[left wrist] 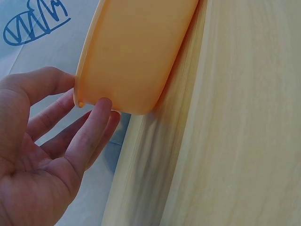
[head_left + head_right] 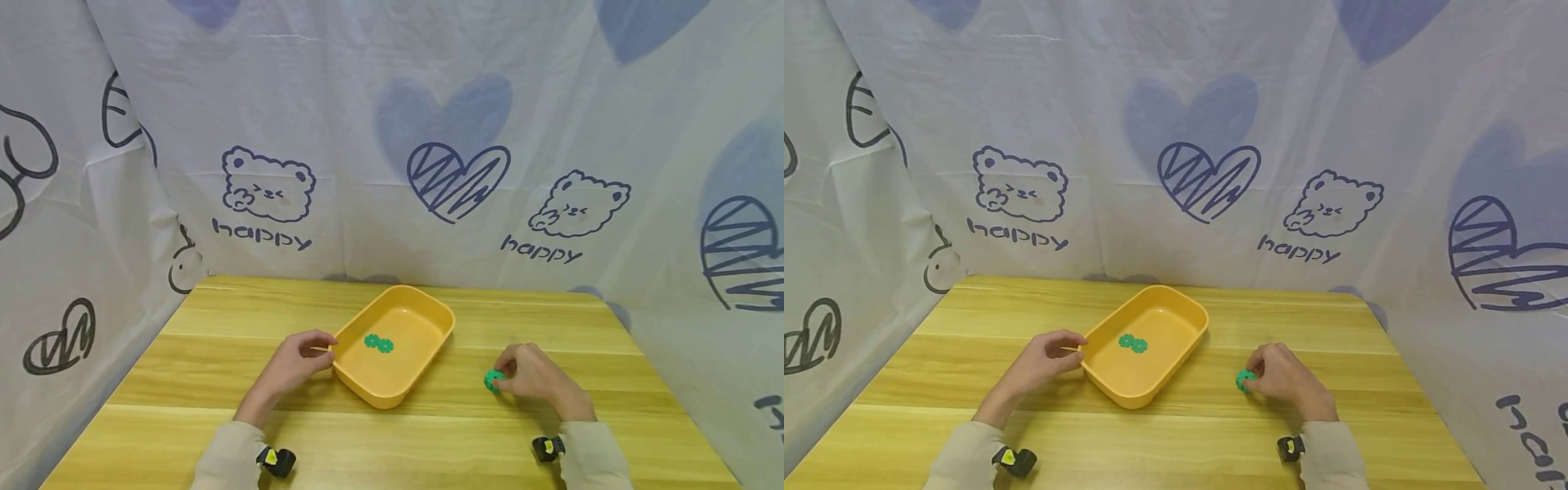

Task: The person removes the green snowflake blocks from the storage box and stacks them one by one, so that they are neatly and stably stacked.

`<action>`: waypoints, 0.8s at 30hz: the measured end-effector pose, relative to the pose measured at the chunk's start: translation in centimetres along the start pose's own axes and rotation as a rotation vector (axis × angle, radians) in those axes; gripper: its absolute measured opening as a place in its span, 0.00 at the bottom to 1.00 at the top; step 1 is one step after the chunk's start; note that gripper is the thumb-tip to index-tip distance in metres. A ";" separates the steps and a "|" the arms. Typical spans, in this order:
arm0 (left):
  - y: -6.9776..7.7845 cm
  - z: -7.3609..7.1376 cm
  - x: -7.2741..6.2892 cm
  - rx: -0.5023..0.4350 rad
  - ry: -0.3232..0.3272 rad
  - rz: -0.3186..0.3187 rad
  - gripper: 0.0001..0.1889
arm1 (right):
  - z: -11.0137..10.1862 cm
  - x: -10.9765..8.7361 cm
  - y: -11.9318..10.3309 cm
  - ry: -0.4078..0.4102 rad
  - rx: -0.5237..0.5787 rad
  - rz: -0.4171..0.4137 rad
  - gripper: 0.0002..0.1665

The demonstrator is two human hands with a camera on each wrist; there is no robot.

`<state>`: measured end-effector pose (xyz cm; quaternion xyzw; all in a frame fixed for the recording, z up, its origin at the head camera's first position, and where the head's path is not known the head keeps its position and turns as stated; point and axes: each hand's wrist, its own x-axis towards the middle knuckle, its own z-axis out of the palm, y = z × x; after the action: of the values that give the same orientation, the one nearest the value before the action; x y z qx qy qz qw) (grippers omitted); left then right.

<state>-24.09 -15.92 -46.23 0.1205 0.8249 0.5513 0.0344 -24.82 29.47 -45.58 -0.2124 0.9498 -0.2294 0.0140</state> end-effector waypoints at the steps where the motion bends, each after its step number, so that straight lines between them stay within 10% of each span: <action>1: 0.0 0.0 0.0 0.002 0.000 0.000 0.14 | 0.0 0.0 0.0 -0.001 0.000 0.002 0.09; 24: -0.3 0.0 0.2 0.006 0.006 -0.024 0.14 | 0.0 0.0 0.2 0.008 -0.015 0.013 0.11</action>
<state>-24.31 -15.96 -46.45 0.1089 0.8280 0.5487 0.0382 -24.88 29.62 -45.63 -0.2052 0.9529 -0.2231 0.0099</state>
